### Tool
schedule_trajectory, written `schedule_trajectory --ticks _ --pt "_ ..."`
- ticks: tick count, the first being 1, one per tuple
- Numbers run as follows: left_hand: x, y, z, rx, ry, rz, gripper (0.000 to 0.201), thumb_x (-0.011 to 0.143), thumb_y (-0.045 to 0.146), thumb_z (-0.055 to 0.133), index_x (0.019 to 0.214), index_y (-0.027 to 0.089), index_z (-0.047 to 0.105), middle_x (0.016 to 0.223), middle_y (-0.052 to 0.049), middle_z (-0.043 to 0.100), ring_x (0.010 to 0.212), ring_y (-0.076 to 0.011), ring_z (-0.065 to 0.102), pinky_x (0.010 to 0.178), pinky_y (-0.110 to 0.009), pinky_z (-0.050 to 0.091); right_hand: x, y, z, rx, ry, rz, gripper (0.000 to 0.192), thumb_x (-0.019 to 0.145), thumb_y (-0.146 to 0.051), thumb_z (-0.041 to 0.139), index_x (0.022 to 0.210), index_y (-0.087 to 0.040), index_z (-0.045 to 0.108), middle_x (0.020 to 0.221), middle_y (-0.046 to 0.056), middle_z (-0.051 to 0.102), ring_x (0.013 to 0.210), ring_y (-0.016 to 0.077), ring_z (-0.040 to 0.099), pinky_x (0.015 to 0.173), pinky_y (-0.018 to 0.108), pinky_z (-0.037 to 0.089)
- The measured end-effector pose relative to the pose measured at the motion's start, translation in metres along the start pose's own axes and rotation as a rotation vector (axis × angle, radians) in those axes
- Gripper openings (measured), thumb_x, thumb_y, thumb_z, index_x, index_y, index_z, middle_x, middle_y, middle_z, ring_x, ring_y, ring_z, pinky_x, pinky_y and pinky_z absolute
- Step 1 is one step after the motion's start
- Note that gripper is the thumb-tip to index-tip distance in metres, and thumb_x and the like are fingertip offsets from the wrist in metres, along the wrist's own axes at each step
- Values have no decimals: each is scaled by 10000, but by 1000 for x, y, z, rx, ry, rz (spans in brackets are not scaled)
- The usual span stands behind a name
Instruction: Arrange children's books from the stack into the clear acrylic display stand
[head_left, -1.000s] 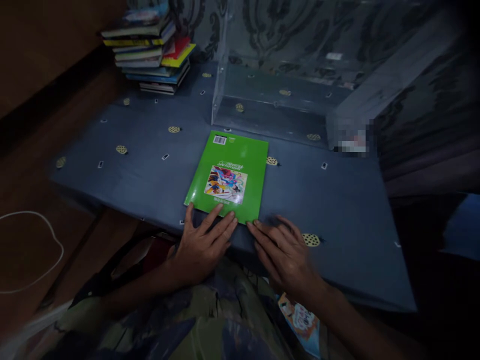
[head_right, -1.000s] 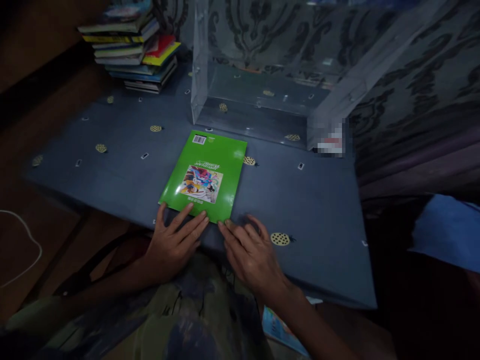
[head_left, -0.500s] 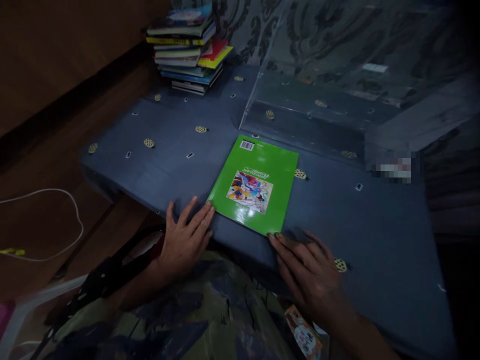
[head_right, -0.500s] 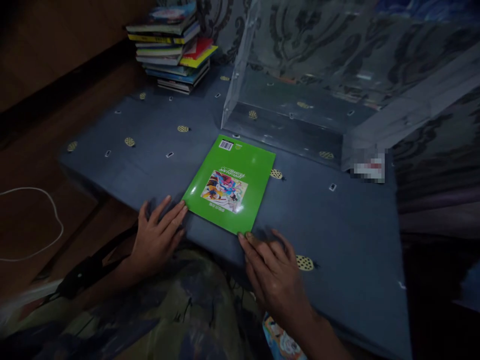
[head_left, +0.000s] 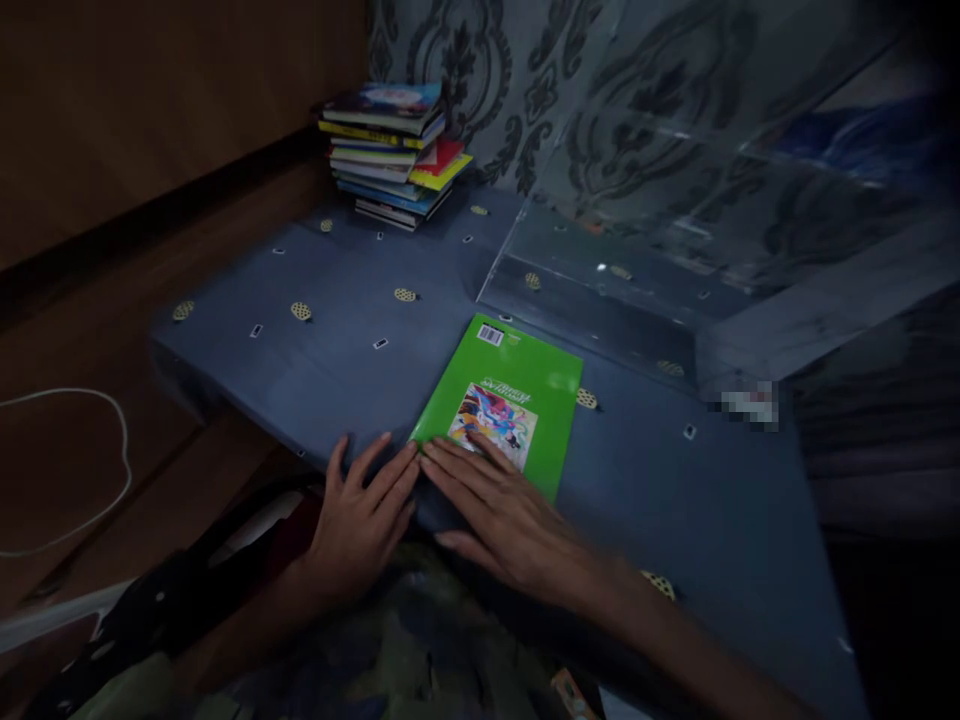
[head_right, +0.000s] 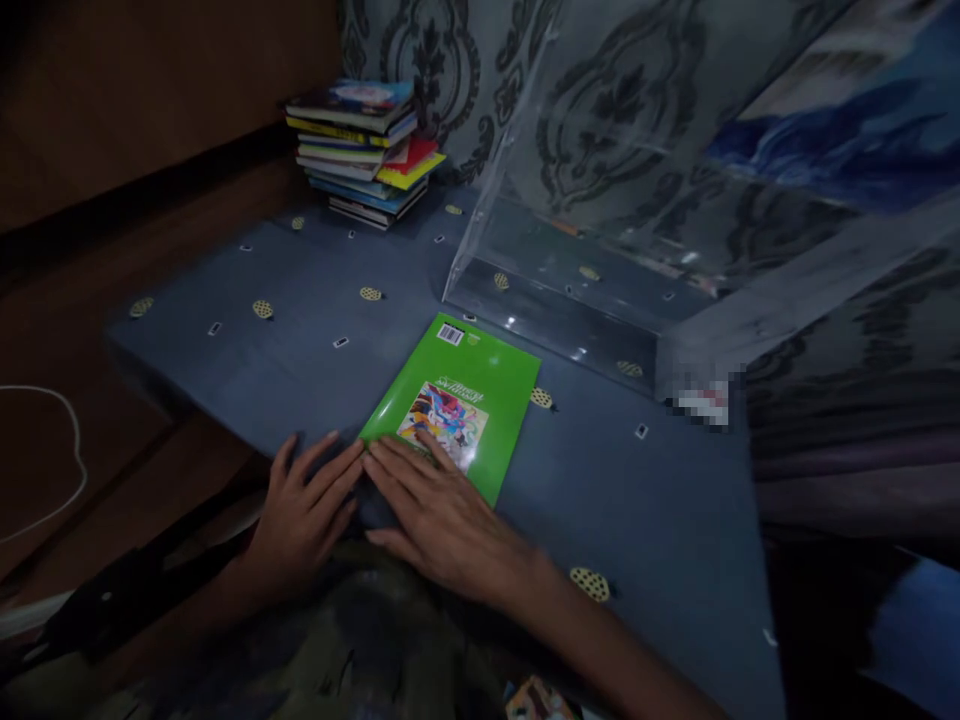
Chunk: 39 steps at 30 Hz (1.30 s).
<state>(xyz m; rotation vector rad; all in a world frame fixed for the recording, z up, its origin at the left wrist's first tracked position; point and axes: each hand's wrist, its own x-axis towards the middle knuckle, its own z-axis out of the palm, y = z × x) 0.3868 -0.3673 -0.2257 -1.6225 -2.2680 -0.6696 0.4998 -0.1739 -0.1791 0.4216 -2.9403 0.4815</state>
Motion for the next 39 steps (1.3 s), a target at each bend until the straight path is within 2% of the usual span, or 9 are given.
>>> schedule_trajectory --ticks 2,5,9,14,20,26,31,36,39 --pt "0 0 1 -13 23 -2 338 946 155 528 1268 152 630 1281 -75 711 1284 -293 532 1200 -563 200 14 6 1 35 -52 -10 636 1005 -446 527 1515 -85 405 1536 198 477 1470 266 406 1225 537 343" --pt "2 -1 3 -41 55 -11 296 945 164 543 1219 166 656 1224 -54 737 1222 -284 566 1203 -535 207 24 17 2 71 -79 -33 654 1007 -473 511 1507 -63 413 1546 205 460 1484 254 385 1241 503 323" --pt "6 -1 5 -52 91 -7 323 938 125 522 1222 194 659 1203 -36 745 1154 -250 598 1197 -482 233 26 33 0 89 -55 -47 578 1015 -433 518 1499 -125 443 1511 160 520 1467 235 414 1244 518 311" --pt "11 -3 9 -108 135 -8 351 919 79 508 1215 193 660 1156 -33 759 1124 -231 598 1189 -459 246 34 54 -4 88 -26 -19 525 1028 -425 501 1482 -162 477 1509 139 523 1452 228 435 1256 524 280" --pt "9 -7 14 -164 168 -15 369 916 93 522 1236 218 657 1156 -40 757 1131 -231 599 1169 -481 288 44 85 -8 49 -7 -3 540 1052 -453 415 1467 -114 484 1521 152 501 1461 237 417 1256 552 265" --pt "4 -10 21 -172 154 -24 415 919 113 504 1288 249 637 1182 -45 747 1156 -232 605 1160 -492 308 54 124 -21 -15 9 92 547 1056 -460 387 1463 -108 486 1516 166 504 1462 261 417 1237 607 267" --pt "2 -12 23 -189 181 -13 393 921 122 512 1273 237 643 1174 -46 749 1154 -231 602 1166 -488 302 58 154 -26 -27 35 158 505 1063 -448 376 1488 -193 472 1532 132 496 1471 253 402 1238 600 262" --pt "8 -18 14 -144 84 62 392 932 76 488 1277 204 620 1168 -69 737 1169 -224 600 1131 -452 365 59 164 -26 12 42 204 485 1064 -406 390 1471 -165 494 1525 141 504 1471 252 405 1240 598 246" --pt "19 -21 7 -112 53 118 305 951 90 481 1195 191 632 1201 -93 715 1192 -224 594 1075 -417 424 59 165 -24 24 54 226 488 1060 -402 396 1445 -130 520 1516 148 515 1466 258 414 1237 599 249"
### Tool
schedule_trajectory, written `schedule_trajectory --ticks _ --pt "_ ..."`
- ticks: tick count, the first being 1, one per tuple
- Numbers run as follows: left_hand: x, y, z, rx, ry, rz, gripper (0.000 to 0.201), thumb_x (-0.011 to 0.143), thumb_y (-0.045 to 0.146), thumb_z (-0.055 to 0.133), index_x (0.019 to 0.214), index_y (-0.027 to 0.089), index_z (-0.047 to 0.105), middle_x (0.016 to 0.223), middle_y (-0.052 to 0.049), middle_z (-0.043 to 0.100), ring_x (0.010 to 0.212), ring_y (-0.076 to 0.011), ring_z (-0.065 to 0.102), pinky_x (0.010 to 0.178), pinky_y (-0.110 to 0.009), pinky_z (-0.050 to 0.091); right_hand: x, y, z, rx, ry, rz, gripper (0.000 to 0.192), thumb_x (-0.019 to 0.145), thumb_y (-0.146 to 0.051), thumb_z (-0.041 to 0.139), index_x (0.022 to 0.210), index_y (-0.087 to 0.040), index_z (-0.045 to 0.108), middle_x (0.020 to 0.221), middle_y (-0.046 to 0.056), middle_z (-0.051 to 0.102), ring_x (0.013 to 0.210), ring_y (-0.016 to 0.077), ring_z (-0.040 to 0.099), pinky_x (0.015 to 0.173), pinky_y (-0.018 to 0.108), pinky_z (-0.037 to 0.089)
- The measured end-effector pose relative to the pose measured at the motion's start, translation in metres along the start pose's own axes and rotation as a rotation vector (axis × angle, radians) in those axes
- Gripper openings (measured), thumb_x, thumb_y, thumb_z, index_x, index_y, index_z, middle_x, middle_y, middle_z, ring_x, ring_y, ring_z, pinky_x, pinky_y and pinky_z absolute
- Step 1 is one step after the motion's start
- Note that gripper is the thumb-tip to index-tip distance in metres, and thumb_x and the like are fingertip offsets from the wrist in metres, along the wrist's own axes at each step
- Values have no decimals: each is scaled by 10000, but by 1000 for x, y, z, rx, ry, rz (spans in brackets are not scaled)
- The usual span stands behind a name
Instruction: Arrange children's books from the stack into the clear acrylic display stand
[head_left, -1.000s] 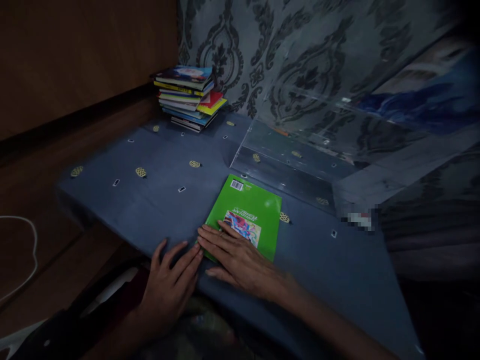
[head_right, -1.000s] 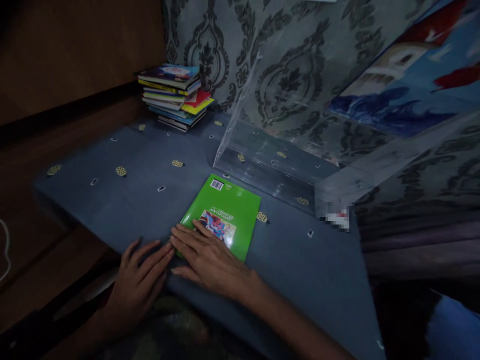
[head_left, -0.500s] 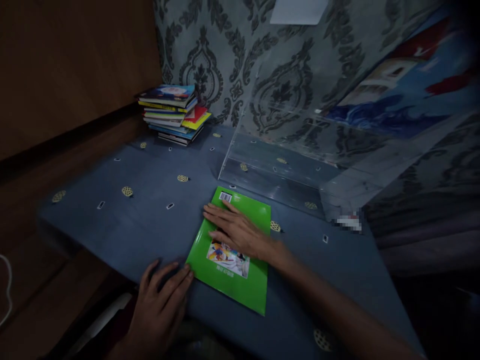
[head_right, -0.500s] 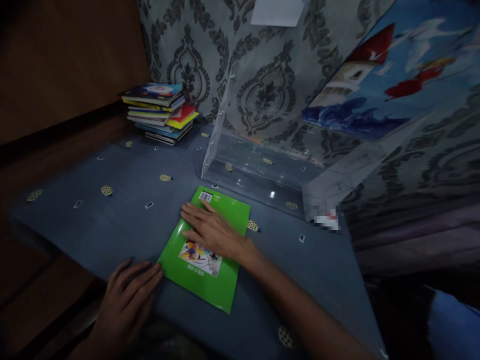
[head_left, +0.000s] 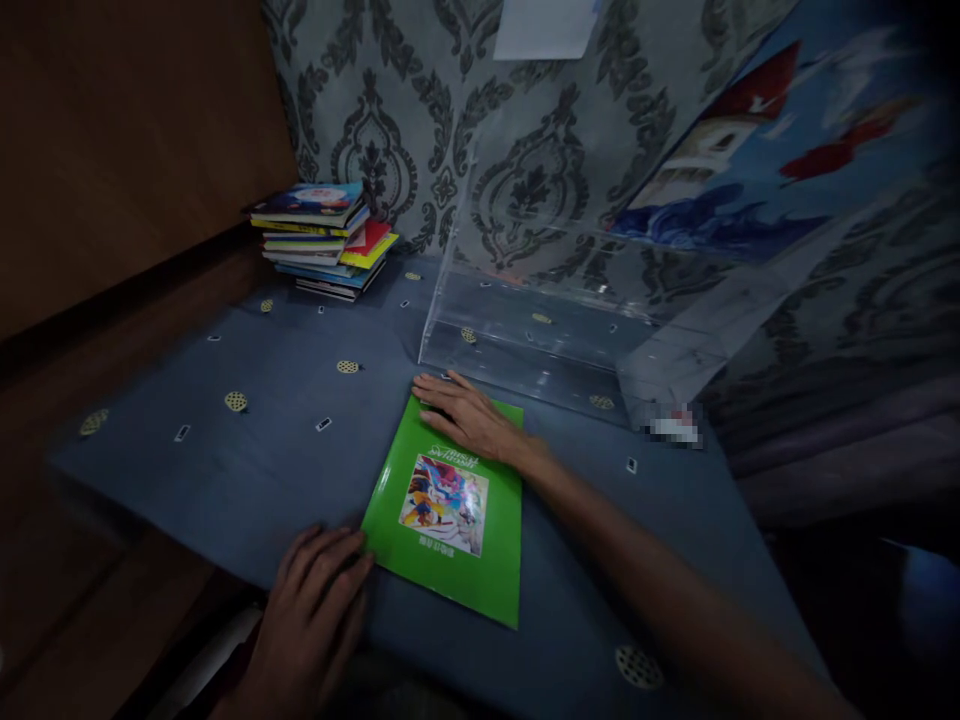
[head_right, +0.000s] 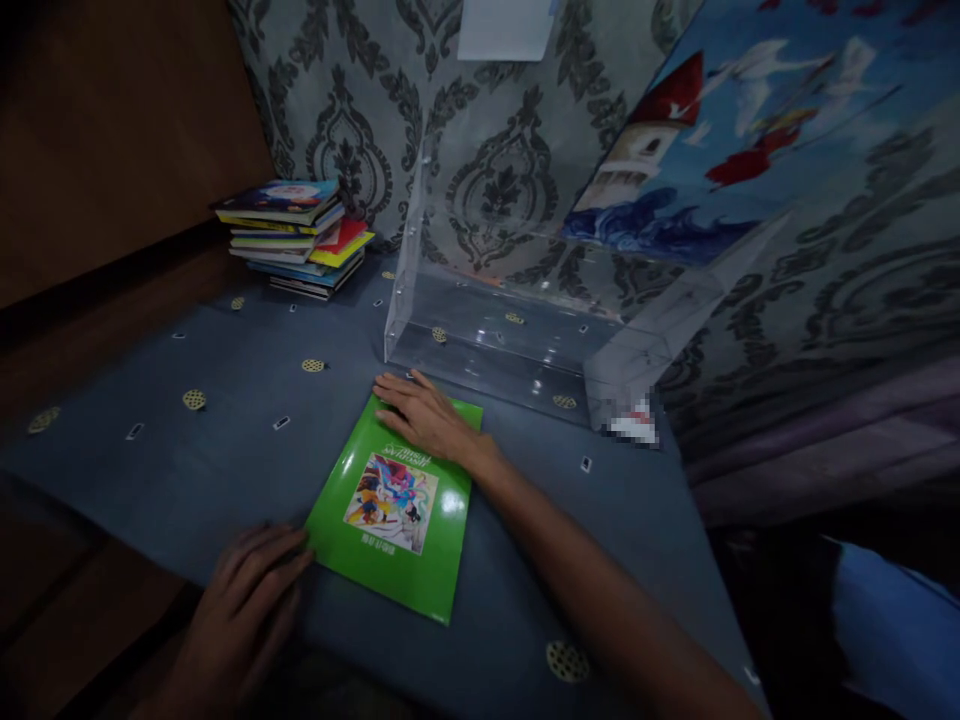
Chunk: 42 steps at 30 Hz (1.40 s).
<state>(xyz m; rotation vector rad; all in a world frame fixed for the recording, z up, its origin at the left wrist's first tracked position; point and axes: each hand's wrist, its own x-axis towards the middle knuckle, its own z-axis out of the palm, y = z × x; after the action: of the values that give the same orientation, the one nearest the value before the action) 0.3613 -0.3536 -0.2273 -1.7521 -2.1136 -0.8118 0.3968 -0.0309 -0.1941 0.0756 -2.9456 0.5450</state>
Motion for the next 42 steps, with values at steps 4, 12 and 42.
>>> schedule_trajectory --ticks 4,12,42 --pt "11 -2 -4 41 -63 62 199 976 138 465 1095 182 618 1353 -122 648 1288 -225 562 1115 -434 395 1 -1 2 -12 17 31 472 1056 -372 417 1435 -115 529 1518 154 513 1462 249 421 1246 562 243" --pt "7 -5 -3 111 -132 131 523 1004 277 477 1497 118 399 1391 -145 629 1263 -229 602 1149 -425 365 -23 -3 -3 -63 0 186 498 1049 -373 434 1503 -167 449 1588 130 425 1480 273 386 1206 568 289" --pt "-9 -24 -29 -151 -175 413 428 1055 321 363 1442 236 527 1290 -108 703 1335 -244 561 1173 -477 348 -172 -111 16 311 58 176 712 1015 -618 360 1582 -192 297 1653 129 279 1563 243 169 1279 534 152"
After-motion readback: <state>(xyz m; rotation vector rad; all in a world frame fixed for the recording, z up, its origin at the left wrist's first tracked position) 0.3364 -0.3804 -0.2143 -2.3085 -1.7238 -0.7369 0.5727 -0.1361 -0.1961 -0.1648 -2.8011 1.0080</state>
